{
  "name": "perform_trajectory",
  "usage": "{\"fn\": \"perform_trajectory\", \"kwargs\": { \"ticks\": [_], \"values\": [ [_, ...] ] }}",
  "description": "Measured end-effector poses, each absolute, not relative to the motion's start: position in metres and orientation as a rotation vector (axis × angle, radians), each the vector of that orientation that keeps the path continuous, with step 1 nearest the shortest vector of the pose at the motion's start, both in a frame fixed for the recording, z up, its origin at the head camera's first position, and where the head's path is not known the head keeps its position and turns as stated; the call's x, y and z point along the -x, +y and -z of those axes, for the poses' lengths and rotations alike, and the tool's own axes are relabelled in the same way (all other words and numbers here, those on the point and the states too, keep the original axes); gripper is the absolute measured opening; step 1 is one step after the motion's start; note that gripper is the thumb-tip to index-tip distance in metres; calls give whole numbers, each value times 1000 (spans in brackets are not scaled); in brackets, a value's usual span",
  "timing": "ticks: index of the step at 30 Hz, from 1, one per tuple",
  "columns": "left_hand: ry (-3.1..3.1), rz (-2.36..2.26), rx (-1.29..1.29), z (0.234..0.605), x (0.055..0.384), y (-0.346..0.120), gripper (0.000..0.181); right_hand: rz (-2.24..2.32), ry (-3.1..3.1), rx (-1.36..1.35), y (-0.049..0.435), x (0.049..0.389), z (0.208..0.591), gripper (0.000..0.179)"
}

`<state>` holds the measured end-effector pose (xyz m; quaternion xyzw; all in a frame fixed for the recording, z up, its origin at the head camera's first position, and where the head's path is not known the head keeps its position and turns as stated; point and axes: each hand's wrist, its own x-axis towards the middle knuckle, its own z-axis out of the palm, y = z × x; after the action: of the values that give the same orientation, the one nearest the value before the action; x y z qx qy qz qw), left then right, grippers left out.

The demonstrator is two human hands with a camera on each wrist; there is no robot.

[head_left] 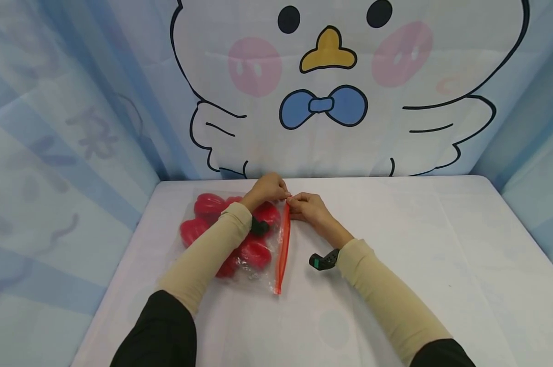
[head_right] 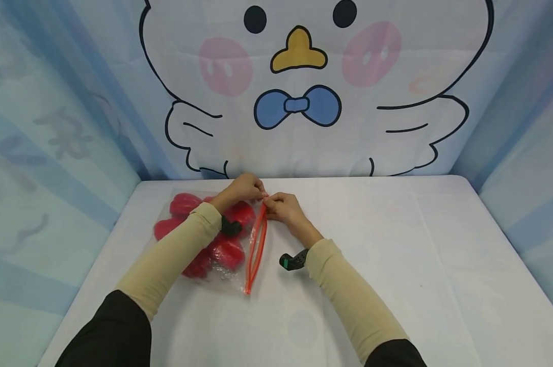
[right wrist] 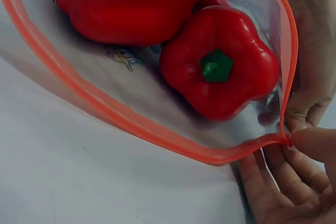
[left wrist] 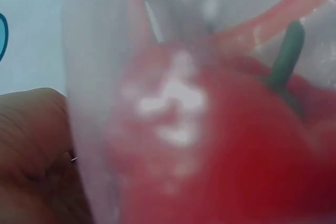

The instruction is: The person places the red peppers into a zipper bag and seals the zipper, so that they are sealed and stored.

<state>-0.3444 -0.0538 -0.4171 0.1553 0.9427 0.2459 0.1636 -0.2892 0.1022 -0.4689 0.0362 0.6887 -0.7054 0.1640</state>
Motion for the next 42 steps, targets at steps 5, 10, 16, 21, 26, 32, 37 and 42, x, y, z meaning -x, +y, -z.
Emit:
{"fn": "perform_trajectory", "kwargs": {
  "ticks": [5, 10, 16, 21, 26, 32, 37, 42],
  "values": [
    [2718, -696, -405, 425, 349, -51, 21, 2001, 1975, -125, 102, 285, 468, 13],
    [2758, -697, -363, 425, 347, -50, 22, 1950, 2002, -120, 101, 279, 465, 15],
    [2779, -708, -296, 422, 342, -49, 25, 1871, 2034, -128, 101, 272, 465, 22],
    [2787, -732, -268, 423, 341, -47, 27, 1856, 2048, -137, 100, 268, 464, 19],
    [2775, -736, -275, 425, 340, -46, 27, 1846, 2035, -119, 101, 265, 463, 18],
    [2640, -677, -367, 417, 343, -48, 30, 1835, 2011, -92, 103, 262, 467, 24],
    [2468, -517, -404, 401, 341, -55, 40, 1846, 2005, -77, 103, 259, 471, 28],
    [2384, -441, -445, 391, 330, -65, 56, 1836, 2021, -93, 103, 259, 472, 30]
  ]
}}
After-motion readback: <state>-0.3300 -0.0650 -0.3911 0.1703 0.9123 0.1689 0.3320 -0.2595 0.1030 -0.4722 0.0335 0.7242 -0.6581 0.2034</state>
